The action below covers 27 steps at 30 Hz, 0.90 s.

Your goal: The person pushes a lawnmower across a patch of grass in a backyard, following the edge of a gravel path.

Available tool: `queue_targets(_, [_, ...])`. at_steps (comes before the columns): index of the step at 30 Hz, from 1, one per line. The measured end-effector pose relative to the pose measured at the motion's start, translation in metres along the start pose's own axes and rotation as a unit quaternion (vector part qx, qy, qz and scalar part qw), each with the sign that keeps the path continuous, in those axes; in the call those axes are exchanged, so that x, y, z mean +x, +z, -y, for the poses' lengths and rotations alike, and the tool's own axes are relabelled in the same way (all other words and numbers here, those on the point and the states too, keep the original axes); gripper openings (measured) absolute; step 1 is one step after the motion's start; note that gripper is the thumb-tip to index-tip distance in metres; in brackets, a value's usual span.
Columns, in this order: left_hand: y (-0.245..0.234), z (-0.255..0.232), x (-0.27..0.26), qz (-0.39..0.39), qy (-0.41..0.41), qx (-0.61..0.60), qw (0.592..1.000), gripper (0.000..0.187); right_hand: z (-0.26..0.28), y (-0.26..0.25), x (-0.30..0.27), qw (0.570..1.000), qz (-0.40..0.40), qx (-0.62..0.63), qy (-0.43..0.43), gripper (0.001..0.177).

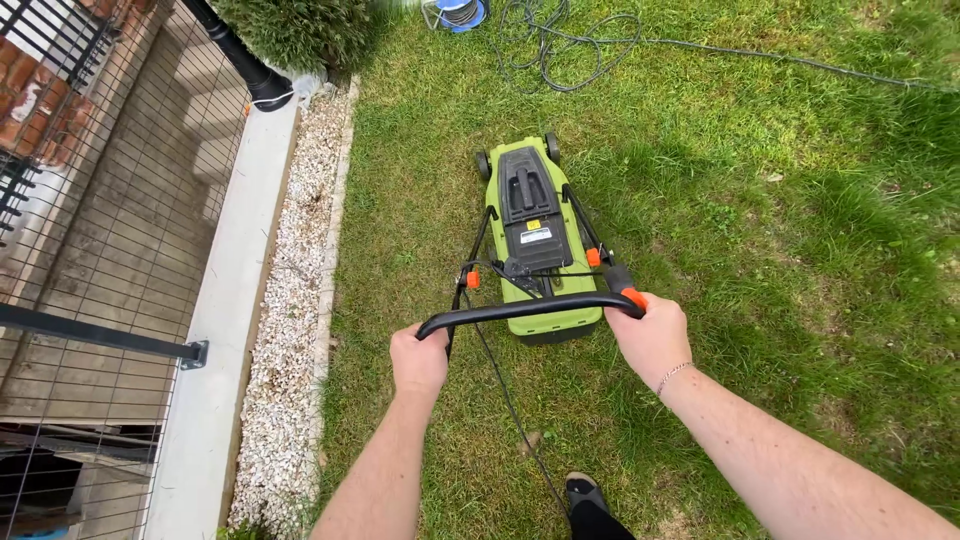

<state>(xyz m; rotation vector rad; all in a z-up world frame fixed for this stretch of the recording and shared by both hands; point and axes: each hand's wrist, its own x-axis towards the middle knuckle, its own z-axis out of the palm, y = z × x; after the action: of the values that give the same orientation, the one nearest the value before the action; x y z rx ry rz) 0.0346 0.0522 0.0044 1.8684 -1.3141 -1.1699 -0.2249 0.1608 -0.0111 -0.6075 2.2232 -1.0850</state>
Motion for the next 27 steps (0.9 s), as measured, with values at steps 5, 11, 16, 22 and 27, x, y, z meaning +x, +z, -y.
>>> queue_targets(5, [-0.029, 0.034, -0.054, 0.017, 0.005, 0.016, 1.0, 0.023, -0.029, -0.018, -0.074, 1.0, -0.009, -0.001, 0.015, 0.019])
queue_targets(11, [-0.073, 0.089, -0.129, 0.044, 0.018, 0.018, 0.999, 0.021, -0.071, -0.042, -0.173, 0.999, -0.032, 0.012, 0.004, 0.019])
queue_targets(16, [-0.104, 0.134, -0.19, 0.051, 0.025, 0.032, 0.998, 0.02, -0.112, -0.057, -0.246, 0.998, -0.054, 0.005, -0.009, 0.02])
queue_targets(22, [-0.15, 0.167, -0.279, 0.076, 0.029, 0.0, 0.997, 0.016, -0.141, -0.079, -0.34, 0.998, -0.058, -0.004, 0.002, 0.02])
queue_targets(27, [-0.16, 0.215, -0.331, 0.068, 0.022, -0.016, 0.997, 0.018, -0.174, -0.1, -0.399, 0.999, -0.042, -0.001, 0.01, 0.017])
